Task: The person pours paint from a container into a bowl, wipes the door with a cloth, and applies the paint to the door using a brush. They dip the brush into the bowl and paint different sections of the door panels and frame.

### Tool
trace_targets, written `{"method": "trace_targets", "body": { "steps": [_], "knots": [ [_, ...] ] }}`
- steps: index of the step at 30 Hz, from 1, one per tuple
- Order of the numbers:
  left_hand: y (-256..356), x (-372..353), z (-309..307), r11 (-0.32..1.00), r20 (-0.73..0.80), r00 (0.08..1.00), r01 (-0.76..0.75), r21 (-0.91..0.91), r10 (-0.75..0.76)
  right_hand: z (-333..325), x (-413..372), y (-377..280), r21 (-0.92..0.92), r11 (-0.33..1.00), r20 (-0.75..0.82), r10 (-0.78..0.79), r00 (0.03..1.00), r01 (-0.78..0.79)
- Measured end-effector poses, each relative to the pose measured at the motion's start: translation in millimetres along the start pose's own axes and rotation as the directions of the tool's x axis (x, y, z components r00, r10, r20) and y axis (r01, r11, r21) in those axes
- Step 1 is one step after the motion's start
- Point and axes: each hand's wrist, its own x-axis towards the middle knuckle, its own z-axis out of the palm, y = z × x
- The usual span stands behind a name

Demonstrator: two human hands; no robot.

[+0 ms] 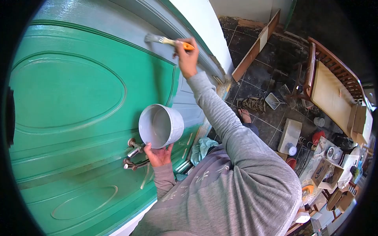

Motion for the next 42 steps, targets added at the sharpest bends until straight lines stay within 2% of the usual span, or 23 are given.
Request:
{"method": "trace_targets", "body": {
  "steps": [2,4,7,8,10,13,14,17,20,23,24,27,28,31,34,35,37,38,41,42],
  "knots": [
    [-1,-3,4,1.0,-0.004,1.0,-0.009,-0.006,0.009,-62,-6,57,-0.084,0.99,-0.142,0.098,0.985,-0.11],
    [0,-3,6,1.0,-0.001,1.0,-0.008,-0.006,0.008,-123,-18,105,-0.192,0.965,-0.329,0.109,0.938,-0.179],
    [-3,-1,10,1.0,-0.025,1.0,-0.003,-0.001,0.003,-116,-25,96,-0.512,0.815,-0.486,-0.014,0.874,-0.271],
    [-3,0,11,1.0,-0.024,1.0,0.001,0.005,0.0,-103,-23,87,-0.526,0.81,-0.437,0.004,0.9,-0.259],
    [-5,1,15,1.0,-0.026,1.0,0.009,0.01,-0.008,-56,-16,50,-0.52,0.853,-0.208,-0.07,0.976,-0.049],
    [-5,0,16,0.999,-0.047,0.999,0.025,-0.03,-0.026,-17,-13,7,-0.073,0.997,-0.045,-0.003,0.999,0.0],
    [-5,0,17,1.0,-0.064,0.998,0.019,-0.014,-0.019,-29,-14,17,-0.029,0.999,-0.034,0.033,0.999,-0.034],
    [-5,-2,21,1.0,-0.099,0.995,-0.003,0.018,0.005,-103,-24,100,-0.049,0.982,-0.285,0.163,0.944,-0.184],
    [-3,-3,22,1.0,-0.099,0.995,-0.011,-0.001,0.011,-161,-33,145,-0.103,0.963,-0.499,0.167,0.85,-0.249],
    [-1,-7,21,0.999,-0.09,0.996,0.001,-0.041,-0.005,-103,-28,86,-0.492,0.845,-0.427,-0.026,0.904,-0.209],
    [-1,-6,22,0.999,-0.088,0.996,0.006,-0.038,-0.009,-83,-23,71,-0.475,0.875,-0.309,-0.068,0.949,-0.092],
    [-3,-4,21,0.999,-0.092,0.996,0.009,-0.032,-0.012,-40,-32,31,-0.19,0.98,-0.12,0.041,0.992,-0.064],
    [-3,-3,21,1.0,-0.092,0.996,0.006,-0.029,-0.009,-51,-37,47,-0.067,0.997,-0.096,0.027,0.995,-0.034],
    [-2,-4,20,1.0,-0.072,0.997,0.004,-0.029,-0.006,-115,-58,110,-0.055,0.974,-0.298,0.196,0.934,-0.221],
    [-1,-6,20,1.0,-0.073,0.997,0.01,-0.015,-0.011,-152,-66,130,-0.222,0.933,-0.491,0.145,0.859,-0.284],
    [-1,-5,18,1.0,-0.08,0.997,0.01,-0.015,-0.011,-155,-68,137,-0.279,0.925,-0.465,0.106,0.879,-0.259],
    [-3,-4,12,1.0,-0.097,0.995,0.013,-0.018,-0.015,-124,-61,105,-0.392,0.896,-0.404,0.036,0.914,-0.208],
    [-4,-3,11,1.0,-0.093,0.995,0.018,-0.012,-0.019,-110,-57,89,-0.321,0.938,-0.288,0.032,0.957,-0.128],
    [-3,-3,7,1.0,-0.089,0.996,0.021,-0.002,-0.021,-77,-57,57,-0.073,0.994,-0.163,0.063,0.985,-0.075],
    [-2,-3,6,1.0,-0.088,0.996,0.02,-0.006,-0.02,-85,-57,71,-0.058,0.996,-0.25,0.051,0.967,-0.067]
  ]
}}
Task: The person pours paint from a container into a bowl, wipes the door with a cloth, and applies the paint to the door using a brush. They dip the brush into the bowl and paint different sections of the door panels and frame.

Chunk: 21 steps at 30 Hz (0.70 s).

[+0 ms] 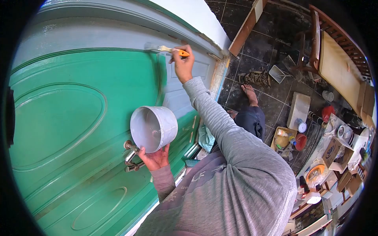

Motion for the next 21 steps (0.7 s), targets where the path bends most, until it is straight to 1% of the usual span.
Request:
{"method": "trace_targets", "body": {
  "steps": [3,4,5,7,8,10,11,12,15,17,18,20,21],
  "knots": [
    [2,-1,-2,0.999,0.018,1.0,-0.017,-0.028,0.017,-67,11,82,-0.124,0.981,-0.242,0.115,0.963,-0.149],
    [2,0,-2,0.999,0.029,0.999,-0.023,-0.04,0.024,-72,14,84,-0.207,0.968,-0.288,0.077,0.954,-0.141],
    [3,1,-1,0.999,0.029,0.999,-0.027,-0.037,0.028,-72,18,90,-0.324,0.94,-0.287,0.013,0.958,-0.11],
    [4,-2,-2,0.999,0.008,1.0,-0.03,-0.027,0.03,-43,19,59,-0.548,0.833,-0.267,-0.097,0.959,-0.068],
    [4,-2,-3,1.0,0.007,1.0,-0.026,-0.018,0.026,-23,22,35,-0.527,0.85,-0.16,-0.111,0.981,0.011],
    [4,0,-3,1.0,0.006,1.0,-0.022,-0.002,0.022,18,24,-17,-0.361,0.932,-0.046,-0.047,0.998,0.027],
    [4,0,-4,1.0,0.005,1.0,-0.02,0.0,0.02,27,24,-28,-0.272,0.962,0.016,-0.021,1.0,0.025],
    [4,1,-6,1.0,0.006,1.0,-0.017,0.002,0.017,19,29,-16,-0.079,0.996,0.044,-0.034,0.998,0.037],
    [4,3,-5,1.0,0.005,1.0,-0.014,-0.008,0.014,-47,46,55,0.037,0.995,-0.097,0.091,0.991,-0.088],
    [4,0,-3,1.0,0.001,1.0,-0.016,-0.004,0.016,-92,52,101,-0.071,0.986,-0.268,0.124,0.955,-0.148],
    [4,-1,0,1.0,0.006,1.0,-0.022,0.004,0.022,-101,55,111,-0.117,0.976,-0.355,0.129,0.926,-0.181],
    [3,2,5,0.999,0.005,1.0,-0.028,0.019,0.027,-77,58,92,-0.345,0.933,-0.332,-0.017,0.943,-0.104],
    [2,1,6,0.999,-0.006,1.0,-0.023,0.025,0.023,-57,55,70,-0.457,0.886,-0.311,-0.082,0.947,-0.073]
  ]
}}
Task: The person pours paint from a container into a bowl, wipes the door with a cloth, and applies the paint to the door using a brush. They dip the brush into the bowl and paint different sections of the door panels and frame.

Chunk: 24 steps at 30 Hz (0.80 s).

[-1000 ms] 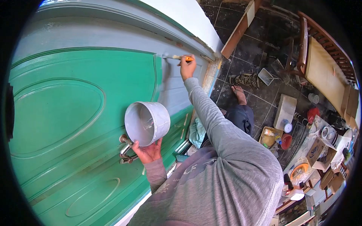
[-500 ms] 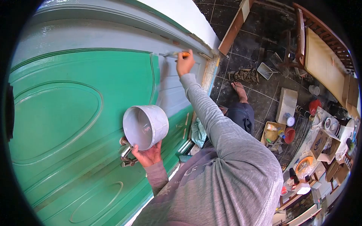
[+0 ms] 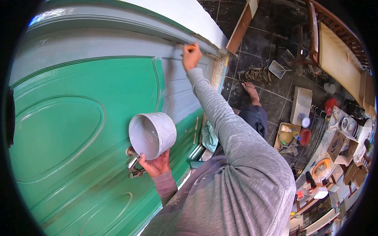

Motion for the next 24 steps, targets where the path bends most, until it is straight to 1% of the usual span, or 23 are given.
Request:
{"method": "trace_targets", "body": {
  "steps": [1,3,4,5,7,9,11,12,14,15,16,17,18,20,21,23,24],
  "knots": [
    [-1,0,1,1.0,-0.011,1.0,0.005,0.006,-0.005,3,-8,-42,0.044,0.999,0.141,-0.036,0.989,0.03],
    [-2,2,6,1.0,-0.007,1.0,0.009,0.02,-0.009,12,-22,-99,0.329,0.944,0.296,-0.116,0.948,0.013],
    [-3,1,7,1.0,-0.01,1.0,0.009,0.024,-0.009,13,-27,-108,0.459,0.888,0.365,-0.169,0.915,-0.019],
    [-3,0,6,1.0,-0.012,1.0,0.012,0.022,-0.011,12,-23,-95,0.458,0.888,0.326,-0.121,0.938,-0.045],
    [-4,3,7,1.0,0.0,1.0,0.012,0.01,-0.012,8,-1,-38,0.465,0.881,0.244,-0.038,0.969,-0.082],
    [-4,-1,9,1.0,-0.011,1.0,0.005,0.008,-0.005,-12,15,42,0.295,0.946,0.087,0.116,0.989,-0.137],
    [-3,-1,12,1.0,-0.011,1.0,-0.004,0.005,0.004,-28,12,56,0.047,0.989,-0.061,0.142,0.988,-0.139],
    [-4,-1,12,1.0,-0.009,1.0,-0.008,0.003,0.008,-32,9,57,-0.08,0.985,-0.136,0.141,0.981,-0.152],
    [-6,-1,14,1.0,-0.023,1.0,-0.004,0.01,0.004,-18,1,39,-0.115,0.991,0.053,-0.061,0.997,0.067],
    [-7,-1,16,1.0,-0.038,0.999,0.0,0.018,0.0,-7,-5,21,-0.12,0.977,0.151,-0.157,0.976,0.176],
    [-8,-2,17,1.0,-0.054,0.999,0.004,0.026,-0.002,2,-13,-10,-0.107,0.968,0.2,-0.203,0.959,0.227],
    [-9,-3,17,1.0,-0.058,0.998,0.006,0.026,-0.005,4,-24,-65,0.024,0.992,0.264,-0.123,0.957,0.121],
    [-10,-3,18,1.0,-0.058,0.998,0.007,0.026,-0.005,0,-29,-92,0.173,0.984,0.303,-0.097,0.948,0.045],
    [-11,-2,18,1.0,-0.039,0.999,0.008,0.017,-0.008,-5,-33,-120,0.442,0.888,0.395,-0.07,0.916,-0.123],
    [-11,-2,17,1.0,-0.023,1.0,0.011,0.011,-0.011,-14,-29,-122,0.424,0.901,0.369,-0.077,0.926,-0.094],
    [-13,3,16,1.0,0.008,1.0,0.012,-0.001,-0.012,-46,-20,-142,0.297,0.951,0.347,-0.023,0.937,-0.087],
    [-15,6,16,1.0,0.017,1.0,0.012,-0.008,-0.012,-63,-18,-165,0.25,0.96,0.394,0.017,0.919,-0.124]
  ]
}}
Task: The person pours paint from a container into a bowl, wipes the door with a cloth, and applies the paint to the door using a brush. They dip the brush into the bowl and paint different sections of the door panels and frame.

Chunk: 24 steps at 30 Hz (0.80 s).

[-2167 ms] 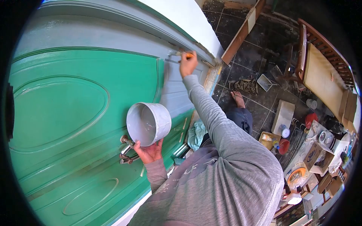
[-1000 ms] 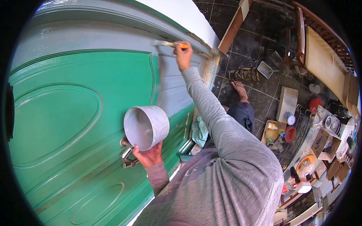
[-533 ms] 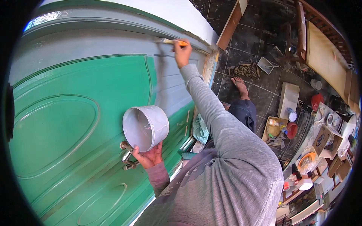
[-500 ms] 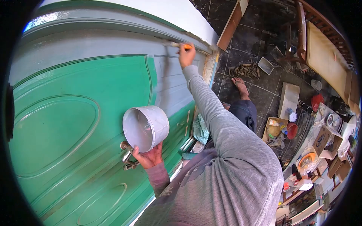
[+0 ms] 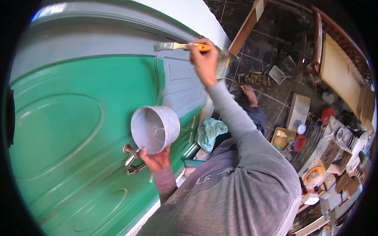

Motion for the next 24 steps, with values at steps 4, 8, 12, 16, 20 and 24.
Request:
{"method": "trace_targets", "body": {
  "steps": [4,8,12,16,20,24],
  "knots": [
    [-21,16,-3,1.0,0.051,0.999,-0.006,0.015,0.006,-12,-30,-114,-0.315,0.934,0.337,-0.054,0.94,0.167],
    [-45,26,17,0.997,0.254,0.965,-0.071,-0.005,0.07,1,-47,-186,-0.328,0.647,0.9,-0.007,0.435,0.688],
    [-65,23,31,0.998,0.289,0.957,0.013,-0.063,0.005,11,-65,-186,-0.17,0.322,0.972,0.209,0.105,0.931],
    [-76,17,45,0.991,0.316,0.948,0.066,-0.121,-0.025,17,-61,-183,-0.073,0.195,0.944,0.329,0.005,0.978],
    [-82,12,55,0.992,0.319,0.948,0.055,-0.112,-0.016,19,-54,-194,-0.121,0.235,0.932,0.36,0.029,0.965],
    [-85,10,60,0.998,0.303,0.953,0.034,-0.059,-0.014,20,-44,-207,-0.204,0.263,0.939,0.327,0.112,0.943]
  ]
}}
